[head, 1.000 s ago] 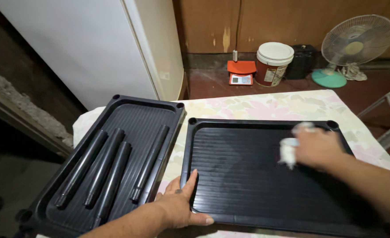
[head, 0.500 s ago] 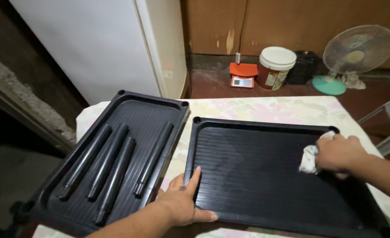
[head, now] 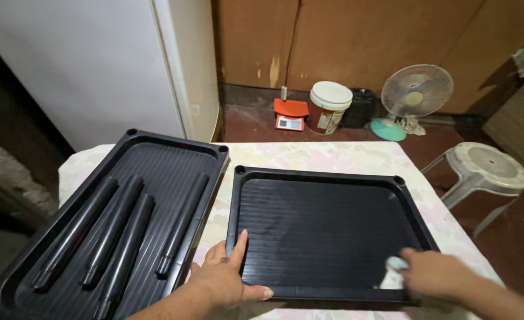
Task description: The person wipes the underside and top surface of a black plastic table top with a white cloth, then wipes several black cylindrical legs one by one. The table top is placed on a tablecloth-covered surface next to a tray holding the legs.
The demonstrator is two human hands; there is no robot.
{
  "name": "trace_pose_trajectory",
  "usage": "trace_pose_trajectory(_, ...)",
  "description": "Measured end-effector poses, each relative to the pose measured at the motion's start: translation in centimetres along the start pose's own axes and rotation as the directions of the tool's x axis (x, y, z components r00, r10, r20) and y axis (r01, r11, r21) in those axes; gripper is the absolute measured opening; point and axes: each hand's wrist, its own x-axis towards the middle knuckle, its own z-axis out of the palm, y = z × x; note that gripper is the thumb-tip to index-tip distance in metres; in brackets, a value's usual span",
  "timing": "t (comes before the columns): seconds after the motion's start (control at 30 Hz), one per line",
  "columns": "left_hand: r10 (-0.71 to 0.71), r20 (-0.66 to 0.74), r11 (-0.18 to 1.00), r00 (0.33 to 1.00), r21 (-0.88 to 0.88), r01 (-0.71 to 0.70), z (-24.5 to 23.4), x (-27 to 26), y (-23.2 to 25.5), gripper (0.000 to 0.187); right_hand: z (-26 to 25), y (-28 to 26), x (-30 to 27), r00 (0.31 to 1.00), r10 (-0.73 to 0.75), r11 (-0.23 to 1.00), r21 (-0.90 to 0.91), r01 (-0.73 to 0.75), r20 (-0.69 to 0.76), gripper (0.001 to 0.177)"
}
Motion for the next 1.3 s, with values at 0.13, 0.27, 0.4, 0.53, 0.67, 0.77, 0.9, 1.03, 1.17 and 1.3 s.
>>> trace_pose_trajectory(0.13,0.051,-0.075,0.996,0.996,0.077,-0.046,0.3,0.3,-0.3,0.132,0.8,-4.6,-0.9,0.992,-0.109,0.993,0.039,0.112,-0.069,0.038)
trace_pose_trajectory(0.27,0.058,-0.045,0.989,0.997,0.138,-0.051,-0.3,1.1,-0.7,0.133,0.9,-4.4,-1.3,0.974,-0.186,0.977,0.085,0.198,-0.132,0.035)
trace_pose_trajectory(0.4,0.042,0.02,0.996,0.999,0.078,-0.044,-1.0,1.5,-0.3,0.139,-0.1,1.3,-1.1,0.995,-0.083,0.99,-0.117,0.075,-0.062,0.041)
trace_pose_trajectory(0.53,-0.003,0.06,0.994,0.998,0.113,-0.004,-1.1,1.3,0.0,0.154,1.0,1.0,-1.7,0.98,-0.053,0.983,-0.181,0.018,-0.192,0.039)
trace_pose_trajectory(0.67,-0.024,-0.001,0.996,1.0,0.087,0.024,-0.4,1.3,0.2,0.154,1.9,-5.1,-2.6,0.972,-0.093,0.992,-0.103,0.072,-0.214,0.043)
trace_pose_trajectory(0.77,-0.012,-0.019,0.994,1.0,0.106,0.014,-0.2,1.6,0.1,0.153,2.2,-10.0,-3.3,0.907,-0.243,0.962,0.037,0.272,-0.345,0.039)
trace_pose_trajectory(0.9,0.034,-0.1,0.991,0.994,0.136,-0.02,0.2,1.9,-0.6,0.15,2.6,-10.1,-3.5,0.805,-0.332,0.918,0.029,0.396,-0.491,0.027)
trace_pose_trajectory(1.03,0.061,-0.163,0.985,0.985,0.168,-0.034,0.0,3.2,-0.7,0.151,2.9,-2.2,-1.9,0.762,-0.253,0.925,0.081,0.37,-0.596,0.022)
trace_pose_trajectory(1.17,0.083,-0.166,0.991,0.983,0.113,-0.065,-1.0,4.8,-0.1,0.153,3.3,3.5,0.8,0.846,-0.175,0.969,0.066,0.239,-0.504,0.023)
trace_pose_trajectory(1.3,0.066,-0.144,0.996,0.987,0.073,-0.056,-0.9,5.4,0.3,0.153,4.4,4.9,2.5,0.741,-0.231,0.948,0.027,0.319,-0.63,0.026)
